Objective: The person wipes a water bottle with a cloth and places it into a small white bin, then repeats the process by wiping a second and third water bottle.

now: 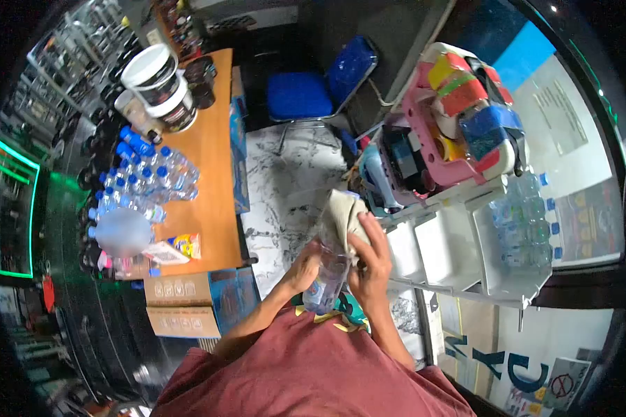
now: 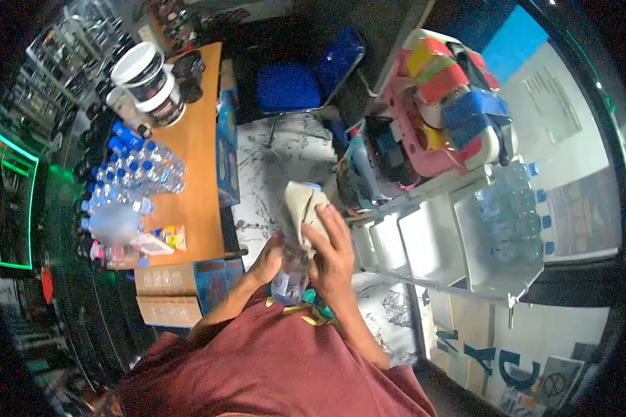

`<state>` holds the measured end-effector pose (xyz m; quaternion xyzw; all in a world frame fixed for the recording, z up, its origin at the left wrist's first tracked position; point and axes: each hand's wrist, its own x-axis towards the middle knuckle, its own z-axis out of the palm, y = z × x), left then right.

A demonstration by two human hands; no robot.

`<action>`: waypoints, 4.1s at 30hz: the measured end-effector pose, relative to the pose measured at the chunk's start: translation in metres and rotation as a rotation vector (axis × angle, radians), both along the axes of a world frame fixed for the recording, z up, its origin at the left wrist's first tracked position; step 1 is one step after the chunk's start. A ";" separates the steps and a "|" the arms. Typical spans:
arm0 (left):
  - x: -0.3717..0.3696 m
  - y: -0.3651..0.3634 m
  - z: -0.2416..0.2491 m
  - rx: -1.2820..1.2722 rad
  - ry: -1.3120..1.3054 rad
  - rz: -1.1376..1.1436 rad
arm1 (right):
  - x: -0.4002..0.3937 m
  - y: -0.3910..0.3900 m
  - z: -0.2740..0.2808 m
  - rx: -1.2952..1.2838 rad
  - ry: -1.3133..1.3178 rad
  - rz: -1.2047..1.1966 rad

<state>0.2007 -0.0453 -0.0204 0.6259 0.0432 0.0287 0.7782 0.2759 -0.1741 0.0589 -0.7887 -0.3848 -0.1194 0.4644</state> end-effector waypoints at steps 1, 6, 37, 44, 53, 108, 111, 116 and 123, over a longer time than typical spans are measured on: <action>0.007 0.000 0.001 0.008 -0.007 -0.025 | 0.002 -0.005 -0.005 0.001 -0.025 -0.005; 0.040 0.004 -0.005 -0.247 0.151 -0.070 | 0.014 -0.035 -0.020 0.002 0.057 0.107; 0.118 0.013 0.009 -0.499 0.331 -0.354 | 0.054 -0.002 -0.003 0.108 0.049 -0.444; 0.135 0.036 0.010 -0.501 0.437 -0.300 | 0.026 -0.008 -0.021 0.151 0.372 -0.551; 0.129 0.025 0.002 -0.522 0.337 -0.487 | 0.061 0.017 0.001 0.066 0.059 -0.610; 0.154 0.033 -0.019 -0.248 0.469 -0.721 | 0.029 0.015 -0.032 0.150 0.133 -0.855; 0.155 0.032 -0.007 -0.302 0.442 -0.635 | 0.014 0.013 -0.038 0.134 0.185 -0.678; 0.153 0.037 -0.019 -0.501 0.600 -0.686 | 0.000 -0.012 -0.050 0.522 0.852 -0.641; 0.143 0.032 -0.022 -0.393 0.514 -0.680 | 0.038 0.009 -0.030 0.074 0.265 -0.706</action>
